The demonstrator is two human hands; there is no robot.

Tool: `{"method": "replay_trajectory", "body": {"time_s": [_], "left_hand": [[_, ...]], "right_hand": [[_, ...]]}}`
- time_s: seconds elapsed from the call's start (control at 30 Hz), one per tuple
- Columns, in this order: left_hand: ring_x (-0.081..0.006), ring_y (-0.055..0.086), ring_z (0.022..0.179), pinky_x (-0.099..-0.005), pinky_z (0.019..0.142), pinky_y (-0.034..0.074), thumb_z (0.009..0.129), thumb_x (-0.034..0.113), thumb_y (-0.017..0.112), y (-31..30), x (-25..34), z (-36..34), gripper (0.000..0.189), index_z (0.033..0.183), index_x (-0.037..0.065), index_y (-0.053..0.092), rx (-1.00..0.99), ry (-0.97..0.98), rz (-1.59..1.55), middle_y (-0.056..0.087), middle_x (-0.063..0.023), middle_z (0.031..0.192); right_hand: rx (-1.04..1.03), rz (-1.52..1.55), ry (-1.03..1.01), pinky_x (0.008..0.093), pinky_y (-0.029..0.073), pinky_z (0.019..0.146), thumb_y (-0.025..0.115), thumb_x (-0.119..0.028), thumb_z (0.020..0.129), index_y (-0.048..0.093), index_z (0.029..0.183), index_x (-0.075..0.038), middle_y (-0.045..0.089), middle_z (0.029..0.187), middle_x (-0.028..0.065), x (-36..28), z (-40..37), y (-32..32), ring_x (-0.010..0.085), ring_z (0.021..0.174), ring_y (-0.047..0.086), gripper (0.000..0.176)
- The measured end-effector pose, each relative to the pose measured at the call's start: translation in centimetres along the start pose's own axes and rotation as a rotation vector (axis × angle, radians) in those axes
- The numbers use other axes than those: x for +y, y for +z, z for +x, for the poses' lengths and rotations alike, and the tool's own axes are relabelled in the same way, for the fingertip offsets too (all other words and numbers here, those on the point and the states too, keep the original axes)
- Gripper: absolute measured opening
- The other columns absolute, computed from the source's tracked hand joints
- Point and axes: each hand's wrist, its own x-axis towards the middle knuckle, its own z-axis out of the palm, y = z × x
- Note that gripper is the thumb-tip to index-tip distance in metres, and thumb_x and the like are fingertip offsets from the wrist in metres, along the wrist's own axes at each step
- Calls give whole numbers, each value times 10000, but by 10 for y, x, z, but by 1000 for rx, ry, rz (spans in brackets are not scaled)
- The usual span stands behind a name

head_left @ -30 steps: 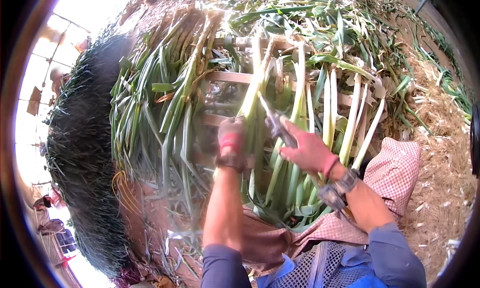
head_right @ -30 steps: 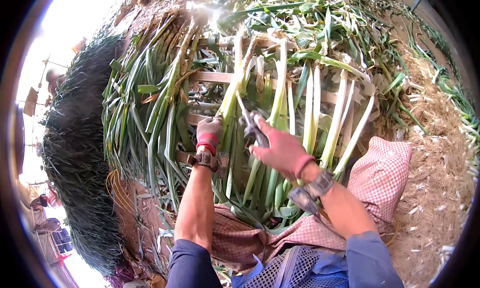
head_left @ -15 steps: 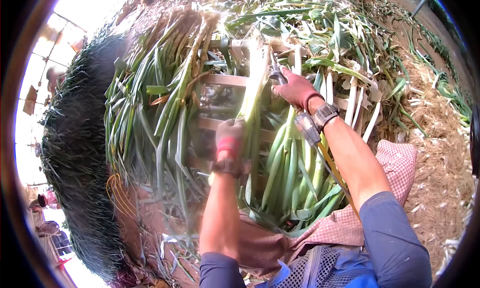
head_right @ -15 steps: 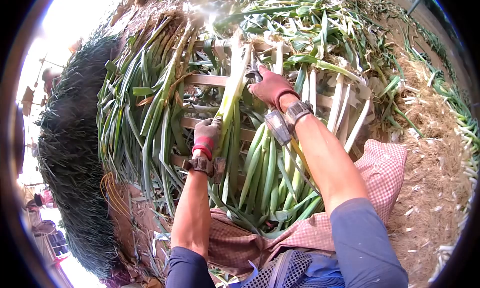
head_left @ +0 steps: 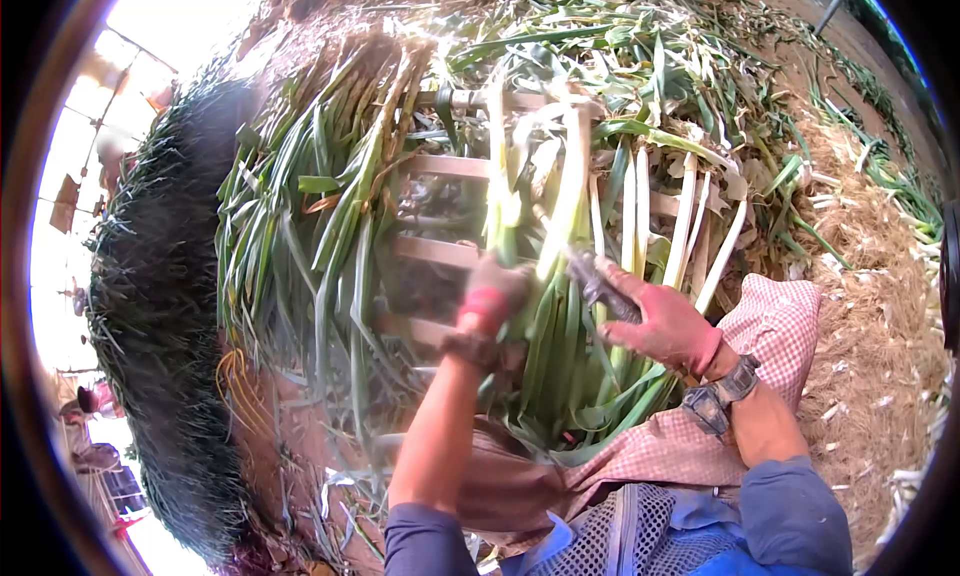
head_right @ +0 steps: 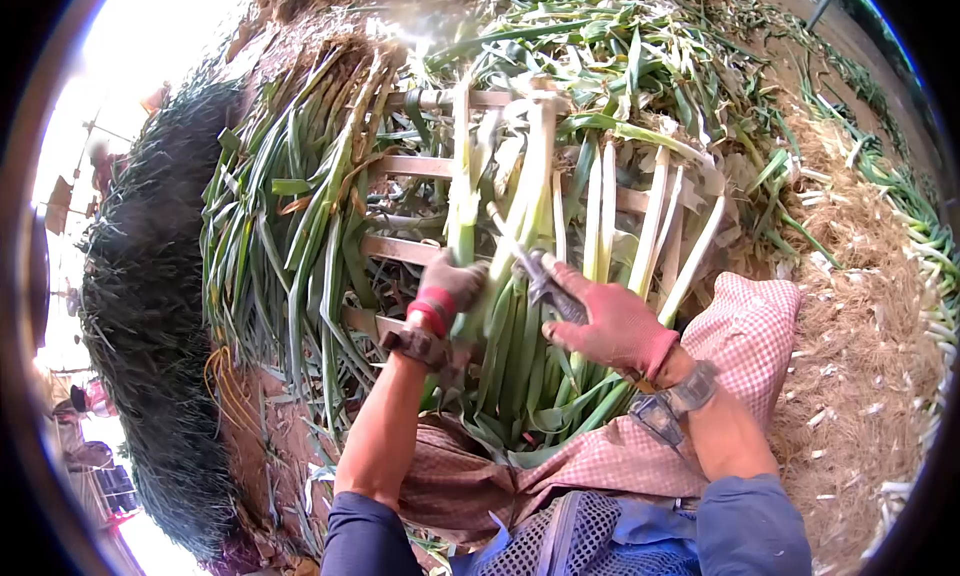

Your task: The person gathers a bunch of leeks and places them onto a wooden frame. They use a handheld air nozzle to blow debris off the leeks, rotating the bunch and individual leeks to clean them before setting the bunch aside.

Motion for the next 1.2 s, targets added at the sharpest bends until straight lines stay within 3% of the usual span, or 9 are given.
{"method": "replay_trajectory", "body": {"time_s": [0.1,0.23,0.3,0.43,0.53,0.63,0.8,0.93,1.2], "left_hand": [[-209,710,839,-369,747,574,905,275,830,19,47,-68,413,1121,-55,704,-350,-117,-24,762,-146,942],[-261,756,1049,-368,983,567,823,439,883,0,63,-74,639,1264,-6,753,-655,72,328,796,-172,1147],[-245,744,1125,-363,1017,549,836,443,880,-30,50,-49,648,1286,-4,745,-452,19,284,785,-174,1214],[-363,710,1195,-441,1052,536,969,419,699,-74,31,-13,479,1324,101,747,279,-68,498,750,-196,1275],[-405,686,1201,-460,1050,533,988,409,638,-74,-12,19,450,1334,143,745,365,-26,499,735,-217,1276],[-414,673,1220,-457,1071,518,986,411,643,-65,-28,43,463,1345,133,734,345,15,443,727,-223,1291],[-153,742,759,-336,754,586,861,283,809,-69,3,33,336,1097,44,822,75,-129,66,805,-77,868],[-277,781,835,-386,782,598,776,276,847,-46,11,34,285,947,55,787,229,-59,270,799,-163,898],[-397,727,1085,-457,927,566,781,369,806,-39,28,32,413,1068,76,755,79,-155,287,769,-196,1115]], "right_hand": [[-16,-30,172,423,584,804,719,-501,881,376,1662,-124,751,953,197,-18,-5,-13,314,783,737,932],[-16,-106,-177,496,566,850,714,-492,890,378,1656,-153,752,977,241,-7,12,3,421,899,735,903],[-123,-135,146,479,564,907,716,-490,893,384,1652,-146,753,1032,255,-42,17,-11,416,970,737,897],[-144,-169,-2,475,564,922,705,-494,906,391,1646,-137,755,1027,266,-35,28,12,422,970,740,879],[-134,-128,34,479,552,965,700,-510,911,400,1644,-145,755,1075,263,-54,36,15,428,1016,733,873],[-141,-129,72,481,550,969,704,-510,910,404,1641,-137,755,1079,260,-47,43,26,427,1022,730,873],[-119,-110,-8,471,557,934,719,-504,899,391,1646,-115,745,1089,257,-34,53,39,416,979,736,903],[-132,-108,-14,481,565,879,707,-494,908,396,1638,-95,754,964,246,-36,54,40,413,904,739,889],[-133,-138,59,496,558,905,690,-468,913,372,1646,-92,753,970,259,-45,59,36,429,944,735,883]]}}
